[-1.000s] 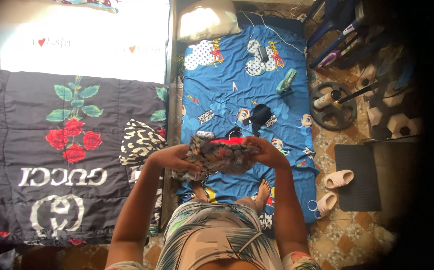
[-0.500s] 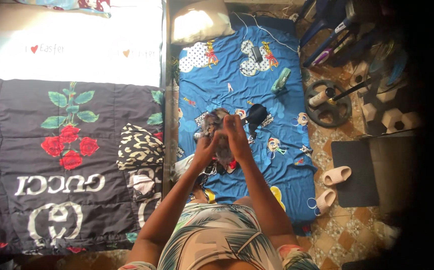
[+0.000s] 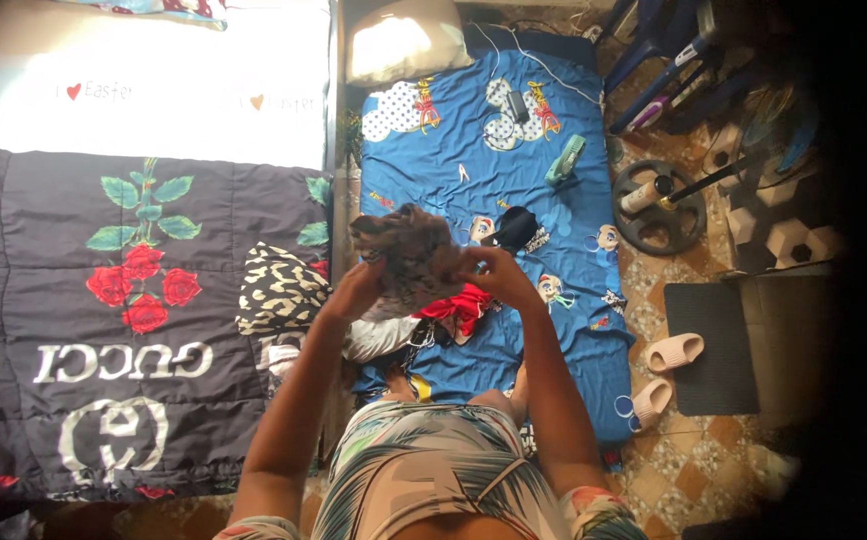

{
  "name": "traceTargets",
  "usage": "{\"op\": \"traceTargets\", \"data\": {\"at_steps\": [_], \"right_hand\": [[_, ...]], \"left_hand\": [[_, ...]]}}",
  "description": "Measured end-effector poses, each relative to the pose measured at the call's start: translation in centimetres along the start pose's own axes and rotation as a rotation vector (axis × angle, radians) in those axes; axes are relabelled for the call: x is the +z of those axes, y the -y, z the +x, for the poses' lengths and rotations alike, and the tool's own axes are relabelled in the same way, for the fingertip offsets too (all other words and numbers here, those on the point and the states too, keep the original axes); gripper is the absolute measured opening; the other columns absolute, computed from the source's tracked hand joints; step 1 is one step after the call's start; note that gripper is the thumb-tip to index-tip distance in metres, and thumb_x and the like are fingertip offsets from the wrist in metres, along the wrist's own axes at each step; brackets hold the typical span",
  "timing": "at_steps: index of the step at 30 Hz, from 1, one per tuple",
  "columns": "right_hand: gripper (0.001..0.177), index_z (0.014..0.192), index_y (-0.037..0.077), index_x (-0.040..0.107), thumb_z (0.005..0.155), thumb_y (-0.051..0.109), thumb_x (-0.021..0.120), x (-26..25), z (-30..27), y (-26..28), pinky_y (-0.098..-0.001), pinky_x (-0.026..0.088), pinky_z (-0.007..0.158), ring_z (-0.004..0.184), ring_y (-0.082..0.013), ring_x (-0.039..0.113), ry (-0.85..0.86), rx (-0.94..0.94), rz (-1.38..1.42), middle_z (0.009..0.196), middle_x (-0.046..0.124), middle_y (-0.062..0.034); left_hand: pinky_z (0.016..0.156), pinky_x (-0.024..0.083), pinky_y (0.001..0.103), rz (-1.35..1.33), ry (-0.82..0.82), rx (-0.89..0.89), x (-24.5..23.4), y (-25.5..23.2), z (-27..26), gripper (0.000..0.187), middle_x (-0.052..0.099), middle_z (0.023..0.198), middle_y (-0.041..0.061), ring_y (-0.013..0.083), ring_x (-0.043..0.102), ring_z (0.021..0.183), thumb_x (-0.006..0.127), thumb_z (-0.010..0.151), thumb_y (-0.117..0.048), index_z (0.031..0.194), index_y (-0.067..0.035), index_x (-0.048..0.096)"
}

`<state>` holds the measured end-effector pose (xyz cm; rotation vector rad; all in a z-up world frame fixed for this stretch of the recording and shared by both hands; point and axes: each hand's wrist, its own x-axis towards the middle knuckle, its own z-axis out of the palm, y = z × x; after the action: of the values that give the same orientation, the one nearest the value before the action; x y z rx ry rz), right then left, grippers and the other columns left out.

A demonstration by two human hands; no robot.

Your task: Folding various clothes and items on a bed.

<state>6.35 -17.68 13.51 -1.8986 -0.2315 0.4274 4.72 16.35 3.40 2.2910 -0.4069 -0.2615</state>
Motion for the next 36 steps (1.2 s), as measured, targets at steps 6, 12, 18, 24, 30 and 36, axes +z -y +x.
{"op": "traceTargets", "data": {"at_steps": [6, 12, 18, 24, 30, 36], "right_hand": [[0.021, 0.117, -0.005, 0.070, 0.099, 0.007, 0.066, 1.5, -0.1, 0.6, -0.0328, 0.058, 0.094, 0.102, -0.0174, 0.073, 0.164, -0.111, 0.392, 0.107, 0.076, -0.0088], [0.063, 0.154, 0.005, 0.043, 0.098, 0.024, 0.066, 14.5, 3.8, -11.1, -0.0383, 0.047, 0.111, 0.136, -0.0223, 0.054, 0.327, -0.189, 0.827, 0.149, 0.057, -0.0083], [0.066, 0.149, 0.009, 0.045, 0.097, 0.048, 0.059, 16.5, 6.0, -9.1, -0.0452, 0.056, 0.098, 0.117, -0.0271, 0.065, 0.402, 0.405, 1.352, 0.136, 0.063, -0.0118], [0.044, 0.136, 0.006, 0.065, 0.100, 0.030, 0.069, 10.0, 5.4, -14.6, -0.0261, 0.053, 0.075, 0.086, -0.0086, 0.062, 0.439, 0.205, 0.906, 0.106, 0.067, 0.0002], [0.030, 0.101, 0.001, 0.075, 0.103, 0.029, 0.066, -0.6, 3.5, -8.0, -0.0253, 0.041, 0.053, 0.060, -0.0075, 0.049, 0.070, 0.158, 0.252, 0.073, 0.061, 0.0003], [0.064, 0.138, 0.021, 0.038, 0.089, 0.046, 0.070, -0.2, 4.7, -0.3, -0.0322, 0.055, 0.092, 0.110, -0.0138, 0.068, -0.326, 0.013, 0.776, 0.124, 0.067, -0.0075]], "left_hand": [[0.111, 0.046, 0.045, -1.467, 0.251, -0.015, -7.7, -7.0, -0.8, 0.060, 0.058, 0.144, 0.015, 0.0280, 0.058, 0.129, 0.047, 0.109, -0.039, 0.151, 0.004, 0.042], [0.114, 0.043, 0.045, -1.510, 0.203, -0.080, -5.9, -8.8, -1.4, 0.060, 0.052, 0.149, 0.013, 0.0259, 0.053, 0.135, 0.046, 0.108, -0.039, 0.153, 0.001, 0.038], [0.102, 0.049, 0.039, -1.423, 0.011, -0.199, -7.2, -5.6, -2.6, 0.061, 0.061, 0.136, 0.016, 0.0241, 0.060, 0.118, 0.041, 0.110, -0.044, 0.147, 0.003, 0.048], [0.085, 0.047, 0.038, -1.034, -0.120, -0.419, -7.0, 3.5, -4.9, 0.070, 0.064, 0.118, 0.015, 0.0213, 0.050, 0.098, 0.035, 0.120, -0.051, 0.143, 0.011, 0.058], [0.109, 0.048, 0.041, -1.343, 0.160, -0.134, -11.5, -1.7, -6.6, 0.060, 0.058, 0.143, 0.013, 0.0240, 0.059, 0.129, 0.038, 0.108, -0.046, 0.143, 0.002, 0.051], [0.116, 0.041, 0.047, -1.468, 0.242, -0.115, -9.7, -5.1, -4.4, 0.063, 0.050, 0.154, 0.011, 0.0258, 0.050, 0.139, 0.048, 0.105, -0.044, 0.153, -0.005, 0.039]]}}
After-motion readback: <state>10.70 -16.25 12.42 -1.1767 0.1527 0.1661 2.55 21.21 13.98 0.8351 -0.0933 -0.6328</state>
